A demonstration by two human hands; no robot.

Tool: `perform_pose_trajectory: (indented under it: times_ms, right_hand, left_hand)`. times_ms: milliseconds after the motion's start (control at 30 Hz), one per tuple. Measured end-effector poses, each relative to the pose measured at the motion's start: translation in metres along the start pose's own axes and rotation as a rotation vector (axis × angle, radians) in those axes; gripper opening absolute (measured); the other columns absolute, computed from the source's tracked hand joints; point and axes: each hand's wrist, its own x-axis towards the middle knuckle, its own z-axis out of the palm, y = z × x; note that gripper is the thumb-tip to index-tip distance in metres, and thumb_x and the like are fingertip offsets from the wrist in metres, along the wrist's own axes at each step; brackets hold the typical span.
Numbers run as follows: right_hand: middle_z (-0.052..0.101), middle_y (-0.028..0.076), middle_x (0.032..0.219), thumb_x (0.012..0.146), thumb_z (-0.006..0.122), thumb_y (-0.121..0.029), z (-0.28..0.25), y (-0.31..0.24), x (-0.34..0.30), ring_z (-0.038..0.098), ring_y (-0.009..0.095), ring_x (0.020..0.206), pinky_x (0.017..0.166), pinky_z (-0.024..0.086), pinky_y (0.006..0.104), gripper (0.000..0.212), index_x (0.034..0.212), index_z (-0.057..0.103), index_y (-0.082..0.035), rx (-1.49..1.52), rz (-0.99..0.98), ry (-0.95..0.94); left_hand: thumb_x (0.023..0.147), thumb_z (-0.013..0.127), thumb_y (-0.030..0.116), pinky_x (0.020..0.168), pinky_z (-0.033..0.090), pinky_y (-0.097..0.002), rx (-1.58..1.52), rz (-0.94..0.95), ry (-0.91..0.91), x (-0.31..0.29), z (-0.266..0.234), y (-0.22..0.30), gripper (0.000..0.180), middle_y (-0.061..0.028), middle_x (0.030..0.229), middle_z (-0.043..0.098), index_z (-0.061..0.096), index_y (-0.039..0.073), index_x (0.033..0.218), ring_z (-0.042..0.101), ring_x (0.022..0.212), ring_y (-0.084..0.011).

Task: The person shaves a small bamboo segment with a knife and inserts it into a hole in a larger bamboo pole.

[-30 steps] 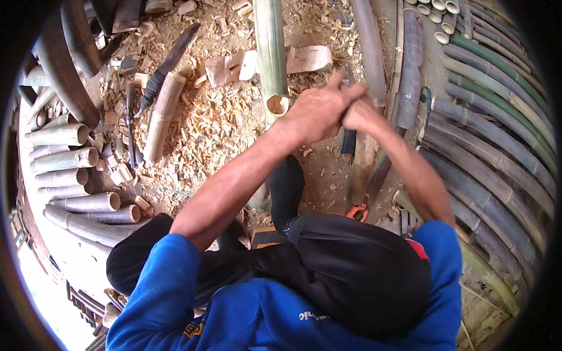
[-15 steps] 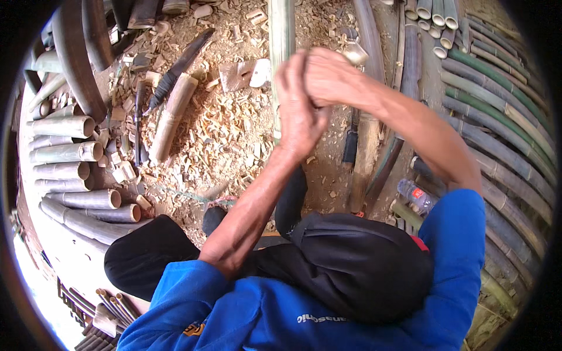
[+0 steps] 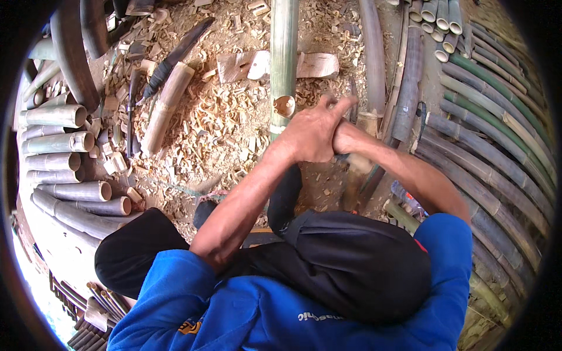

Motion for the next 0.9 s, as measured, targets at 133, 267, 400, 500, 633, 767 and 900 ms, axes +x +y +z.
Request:
perform_pose_trajectory:
  times_ms: [133, 267, 400, 500, 633, 767, 900]
  right_hand:
    - [0.065, 0.016, 0.116, 0.081, 0.074, -0.005, 0.027, 0.077, 0.008, 0.064, 0.024, 0.115, 0.089, 0.058, 0.0382, 0.054, 0.132, 0.056, -0.006, -0.126, 0.444, 0.084]
    - [0.065, 0.015, 0.106, 0.086, 0.069, -0.008, 0.079, -0.059, -0.028, 0.070, 0.021, 0.085, 0.060, 0.062, 0.0400, 0.034, 0.119, 0.058, -0.004, 0.641, 0.274, -0.014]
    - [0.061, 0.008, 0.068, 0.099, 0.058, -0.039, 0.083, -0.068, -0.063, 0.066, 0.024, 0.059, 0.055, 0.058, 0.0409, 0.033, 0.094, 0.056, -0.007, 1.247, 0.234, -0.009]
    - [0.060, 0.004, 0.067, 0.099, 0.060, -0.041, 0.060, -0.054, -0.117, 0.063, 0.020, 0.057, 0.052, 0.056, 0.0383, 0.032, 0.102, 0.055, -0.010, 1.055, 0.085, -0.003]
    - [0.062, 0.014, 0.076, 0.094, 0.065, -0.029, 0.071, -0.001, -0.135, 0.068, 0.034, 0.077, 0.071, 0.055, 0.0491, 0.031, 0.106, 0.055, -0.002, -0.091, -0.111, 0.629]
    - [0.060, 0.027, 0.099, 0.089, 0.064, -0.024, 0.080, 0.066, -0.169, 0.059, 0.054, 0.098, 0.087, 0.048, 0.0564, 0.037, 0.113, 0.054, 0.003, -0.289, -0.009, 0.694]
    - [0.051, 0.024, 0.125, 0.087, 0.070, -0.021, 0.084, 0.068, -0.257, 0.050, 0.045, 0.120, 0.099, 0.043, 0.0527, 0.048, 0.128, 0.053, -0.003, -0.443, -0.090, 0.833]
  left_hand:
    - [0.049, 0.084, 0.004, 0.099, 0.054, -0.0443, 0.044, 0.100, -0.379, 0.003, -0.019, 0.008, 0.102, -0.0224, 0.129, 0.059, 0.051, 0.012, 0.145, 0.065, 0.112, -0.0406]
    - [0.052, 0.085, 0.005, 0.107, 0.049, -0.0474, 0.025, -0.008, -0.631, -0.018, -0.051, 0.006, 0.091, -0.0181, 0.142, 0.053, 0.058, 0.008, 0.139, 0.056, 0.127, -0.0361]
    - [0.078, 0.076, 0.012, 0.110, 0.048, -0.0501, 0.079, 0.225, 0.409, -0.065, -0.094, 0.015, 0.072, -0.0204, 0.144, 0.055, 0.051, 0.010, 0.146, 0.057, 0.129, -0.0351]
    - [0.086, 0.070, 0.017, 0.094, 0.056, -0.0483, 0.152, -0.279, 0.973, -0.123, -0.148, -0.002, 0.059, -0.0237, 0.136, 0.059, 0.052, 0.001, 0.141, 0.064, 0.111, -0.0288]
    - [0.080, 0.076, 0.035, 0.095, 0.051, -0.0544, 0.512, -0.666, 0.848, -0.218, -0.133, -0.108, 0.076, -0.0310, 0.121, 0.056, 0.047, -0.004, 0.138, 0.058, 0.114, -0.0402]
    - [0.084, 0.076, 0.024, 0.100, 0.047, -0.0558, 0.617, -0.644, 0.822, -0.222, -0.075, -0.049, 0.043, -0.0232, 0.119, 0.060, 0.054, -0.001, 0.113, 0.056, 0.118, -0.0373]
    - [0.080, 0.076, 0.019, 0.080, 0.058, -0.0475, -0.011, -0.562, 0.793, -0.255, -0.029, 0.026, 0.045, -0.0212, 0.105, 0.069, 0.060, -0.002, 0.117, 0.068, 0.091, -0.0294]
